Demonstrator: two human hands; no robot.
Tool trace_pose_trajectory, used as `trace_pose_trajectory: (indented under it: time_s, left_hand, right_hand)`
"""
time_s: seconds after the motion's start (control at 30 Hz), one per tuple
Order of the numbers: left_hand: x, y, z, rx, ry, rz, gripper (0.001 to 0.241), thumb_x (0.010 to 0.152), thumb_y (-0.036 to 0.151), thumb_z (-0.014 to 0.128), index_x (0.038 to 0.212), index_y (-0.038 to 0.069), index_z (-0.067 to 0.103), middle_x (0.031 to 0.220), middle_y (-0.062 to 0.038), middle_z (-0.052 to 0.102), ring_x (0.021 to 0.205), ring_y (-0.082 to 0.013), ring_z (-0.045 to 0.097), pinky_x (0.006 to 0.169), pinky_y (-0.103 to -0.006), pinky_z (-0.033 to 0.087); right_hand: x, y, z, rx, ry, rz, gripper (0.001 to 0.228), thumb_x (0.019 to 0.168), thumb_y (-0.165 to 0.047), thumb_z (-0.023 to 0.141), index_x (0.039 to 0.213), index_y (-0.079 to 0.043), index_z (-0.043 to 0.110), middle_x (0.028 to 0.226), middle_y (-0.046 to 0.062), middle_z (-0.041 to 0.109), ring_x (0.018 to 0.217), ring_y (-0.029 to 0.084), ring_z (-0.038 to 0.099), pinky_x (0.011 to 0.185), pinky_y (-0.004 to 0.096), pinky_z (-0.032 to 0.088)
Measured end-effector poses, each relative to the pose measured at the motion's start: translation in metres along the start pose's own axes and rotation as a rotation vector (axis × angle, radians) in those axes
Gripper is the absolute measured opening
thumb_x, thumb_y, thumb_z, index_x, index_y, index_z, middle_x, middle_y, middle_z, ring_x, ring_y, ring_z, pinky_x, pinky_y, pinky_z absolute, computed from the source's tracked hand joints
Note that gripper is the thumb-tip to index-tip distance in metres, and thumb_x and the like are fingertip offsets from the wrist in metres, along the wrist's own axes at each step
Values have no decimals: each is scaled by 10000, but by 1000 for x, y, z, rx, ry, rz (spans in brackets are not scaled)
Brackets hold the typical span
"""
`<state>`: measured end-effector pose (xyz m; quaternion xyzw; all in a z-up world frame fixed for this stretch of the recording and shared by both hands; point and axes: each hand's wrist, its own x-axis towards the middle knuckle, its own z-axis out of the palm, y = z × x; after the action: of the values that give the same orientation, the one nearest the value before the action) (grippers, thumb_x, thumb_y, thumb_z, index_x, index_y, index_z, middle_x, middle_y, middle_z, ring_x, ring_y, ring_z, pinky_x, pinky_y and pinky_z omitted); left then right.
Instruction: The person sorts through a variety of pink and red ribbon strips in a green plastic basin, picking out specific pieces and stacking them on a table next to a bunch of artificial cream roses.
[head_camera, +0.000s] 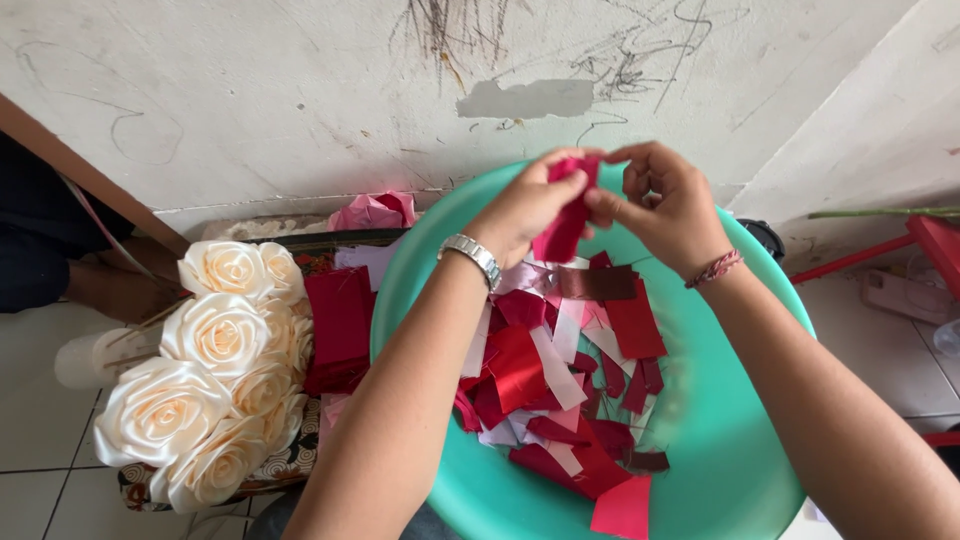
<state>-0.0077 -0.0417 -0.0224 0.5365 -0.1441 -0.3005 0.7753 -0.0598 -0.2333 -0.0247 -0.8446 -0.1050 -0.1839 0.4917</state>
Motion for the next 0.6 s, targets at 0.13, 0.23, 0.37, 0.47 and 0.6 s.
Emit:
trace_pose_trajectory:
  time_s: [0.13,0.23,0.37,0.47,0.6]
  left_hand:
    - [4,5,-11,-108,166,155,364,1037,123,529,1399,99,514,1124,-223,722,883,-312,760,814,-422,640]
    - [-4,20,-10,-488,109,243,387,1062,-8,379,1440,32,454,1134,-282,685,968,-384,709,899,-478,611]
    - [-3,25,-19,-767,138,381,357,1000,45,490,1346,133,514,1117,-277,693,853,-387,698,678,-442,603]
    - [-5,31,-21,-863,228,350,267,962,51,586,1216,128,561,992,-232,670,726,-276,635,613,-348,561]
    - [13,20,-34,-914,244,299,307,981,-2,555,1236,163,504,1011,-273,667,730,-253,610,564,-291,518]
  right_hand:
    - [4,-8,-13,7,-11,41,367,936,-191,857,1220,-58,667,779,2,571,679,70,541,624,239,517]
    - [3,-32,-17,-124,-271,127,262,939,-267,765,1124,-98,692,693,-25,579,558,52,417,490,227,366]
    - [-2,-45,-8,-489,-854,336,306,796,-404,817,1036,-216,790,871,-34,772,785,109,680,751,265,546]
    - [-5,-50,-3,-593,-1039,492,382,758,-418,848,1078,-224,774,970,-61,814,899,104,722,843,270,569]
    - [-7,-47,3,-816,-1188,565,493,668,-480,892,1054,-221,727,1038,-119,801,955,71,707,827,258,561]
